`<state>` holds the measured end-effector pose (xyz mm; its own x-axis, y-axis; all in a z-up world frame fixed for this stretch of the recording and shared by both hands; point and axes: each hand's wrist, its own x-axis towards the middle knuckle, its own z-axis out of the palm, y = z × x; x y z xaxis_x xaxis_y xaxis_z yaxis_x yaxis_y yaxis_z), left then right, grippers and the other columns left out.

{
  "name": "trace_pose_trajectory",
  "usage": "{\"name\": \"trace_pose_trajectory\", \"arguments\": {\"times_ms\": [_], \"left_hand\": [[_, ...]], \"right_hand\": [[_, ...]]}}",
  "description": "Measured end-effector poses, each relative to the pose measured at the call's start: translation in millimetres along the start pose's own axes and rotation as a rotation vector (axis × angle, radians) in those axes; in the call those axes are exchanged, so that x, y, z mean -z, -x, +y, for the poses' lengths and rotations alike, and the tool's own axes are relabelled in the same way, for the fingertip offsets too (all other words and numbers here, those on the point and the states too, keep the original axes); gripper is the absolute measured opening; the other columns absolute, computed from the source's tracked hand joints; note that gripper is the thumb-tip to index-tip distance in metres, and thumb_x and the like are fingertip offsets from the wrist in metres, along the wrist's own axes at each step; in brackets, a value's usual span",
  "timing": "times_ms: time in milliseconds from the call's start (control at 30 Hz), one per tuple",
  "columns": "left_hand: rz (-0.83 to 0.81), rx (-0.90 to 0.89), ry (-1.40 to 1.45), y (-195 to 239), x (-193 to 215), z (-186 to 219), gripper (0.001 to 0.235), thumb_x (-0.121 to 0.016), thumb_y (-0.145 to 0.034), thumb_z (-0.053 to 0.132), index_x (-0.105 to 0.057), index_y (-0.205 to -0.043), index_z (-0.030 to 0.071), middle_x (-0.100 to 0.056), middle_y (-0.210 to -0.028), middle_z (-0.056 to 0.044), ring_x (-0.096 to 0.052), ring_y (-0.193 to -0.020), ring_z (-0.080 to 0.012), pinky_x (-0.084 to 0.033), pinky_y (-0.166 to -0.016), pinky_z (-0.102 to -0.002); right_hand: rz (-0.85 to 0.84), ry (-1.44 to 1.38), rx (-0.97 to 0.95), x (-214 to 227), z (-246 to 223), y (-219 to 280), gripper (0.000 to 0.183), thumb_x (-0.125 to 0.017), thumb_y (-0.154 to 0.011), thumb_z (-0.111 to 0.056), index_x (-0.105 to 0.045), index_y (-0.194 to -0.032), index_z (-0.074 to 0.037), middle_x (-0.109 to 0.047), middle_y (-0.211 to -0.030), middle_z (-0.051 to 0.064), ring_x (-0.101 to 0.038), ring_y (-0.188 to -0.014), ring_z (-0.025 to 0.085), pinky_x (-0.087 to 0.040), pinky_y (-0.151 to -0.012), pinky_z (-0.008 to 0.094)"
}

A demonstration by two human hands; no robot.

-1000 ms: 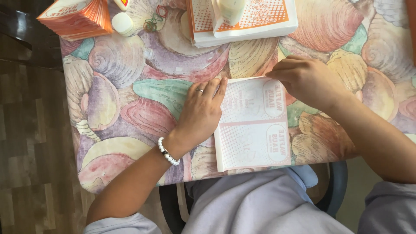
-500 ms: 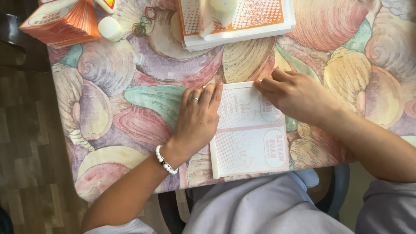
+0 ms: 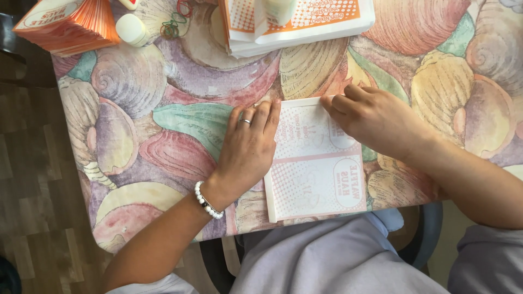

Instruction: The person is manually assembling paper bags by applying glue to the edges of paper templates and folding them into shape.

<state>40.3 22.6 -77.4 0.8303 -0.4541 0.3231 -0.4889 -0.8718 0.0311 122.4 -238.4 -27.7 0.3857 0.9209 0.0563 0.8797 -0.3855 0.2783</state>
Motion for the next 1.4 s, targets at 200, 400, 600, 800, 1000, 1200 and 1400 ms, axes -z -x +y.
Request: {"name": "trace_pose_trajectory", "arguments": {"times_ms": [200,400,600,800,1000,1200,1400], "left_hand": [[-0.002,-0.007,-0.026,1,-1,-1,0.06,-0.058,-0.088,0.007,-0.051,-0.146,-0.005,-0.057,-0.121,-0.018,-0.056,-0.102,-0.0292,-0.042,-0.105,-0.05],[-0.009,-0.017,-0.021,-1,3,-1,0.06,-0.058,-0.087,0.006,-0.051,-0.146,-0.006,-0.058,-0.122,-0.019,-0.057,-0.103,-0.0296,-0.042,-0.105,-0.051],[-0.041,-0.037,-0.058,-1,-2,-4,0.062,-0.061,-0.086,0.009,-0.053,-0.146,-0.004,-0.057,-0.12,-0.017,-0.057,-0.103,-0.0288,-0.043,-0.104,-0.05],[-0.055,-0.028,-0.101,-9,2,0,0.062,-0.063,-0.083,0.01,-0.056,-0.144,0.0,-0.058,-0.112,-0.013,-0.058,-0.097,-0.0268,-0.047,-0.099,-0.049],[-0.063,-0.021,-0.119,-12,7,4,0.061,-0.06,-0.084,0.008,-0.056,-0.145,0.003,-0.056,-0.106,-0.012,-0.058,-0.095,-0.0277,-0.047,-0.098,-0.05],[-0.073,-0.019,-0.065,-12,4,4,0.056,-0.056,-0.088,0.005,-0.055,-0.144,0.001,-0.056,-0.111,-0.016,-0.057,-0.101,-0.0308,-0.042,-0.104,-0.054],[-0.018,-0.058,-0.03,-11,1,6,0.047,-0.053,-0.089,-0.004,-0.058,-0.136,-0.009,-0.058,-0.119,-0.023,-0.058,-0.114,-0.0358,-0.039,-0.112,-0.053]], "right_hand": [[-0.052,0.013,0.0,6,0,-5,0.017,-0.075,-0.089,-0.012,-0.076,-0.105,-0.012,-0.068,-0.086,-0.002,-0.065,-0.087,0.012,-0.057,-0.073,0.02],[-0.076,0.001,-0.024,5,1,-5,0.021,-0.075,-0.088,-0.012,-0.076,-0.109,-0.013,-0.072,-0.091,-0.002,-0.066,-0.09,0.012,-0.058,-0.075,0.02],[-0.051,-0.03,-0.056,2,-2,-6,0.03,-0.072,-0.09,-0.011,-0.074,-0.119,-0.016,-0.073,-0.091,0.0,-0.066,-0.088,0.014,-0.059,-0.075,0.022],[-0.056,-0.04,-0.08,11,-6,-17,0.042,-0.069,-0.088,-0.011,-0.071,-0.129,-0.017,-0.075,-0.091,0.002,-0.07,-0.088,0.018,-0.062,-0.074,0.027],[-0.122,-0.036,-0.072,20,-5,-23,0.044,-0.068,-0.087,-0.009,-0.07,-0.13,-0.017,-0.075,-0.09,0.002,-0.072,-0.089,0.019,-0.061,-0.076,0.026],[-0.141,0.024,-0.058,-8,3,-6,0.024,-0.068,-0.092,-0.014,-0.075,-0.115,-0.02,-0.072,-0.094,-0.004,-0.065,-0.09,0.013,-0.057,-0.081,0.021],[-0.096,-0.041,-0.114,-25,6,7,0.016,-0.061,-0.099,-0.014,-0.076,-0.101,-0.016,-0.066,-0.098,-0.004,-0.061,-0.092,0.012,-0.057,-0.082,0.022]]}}
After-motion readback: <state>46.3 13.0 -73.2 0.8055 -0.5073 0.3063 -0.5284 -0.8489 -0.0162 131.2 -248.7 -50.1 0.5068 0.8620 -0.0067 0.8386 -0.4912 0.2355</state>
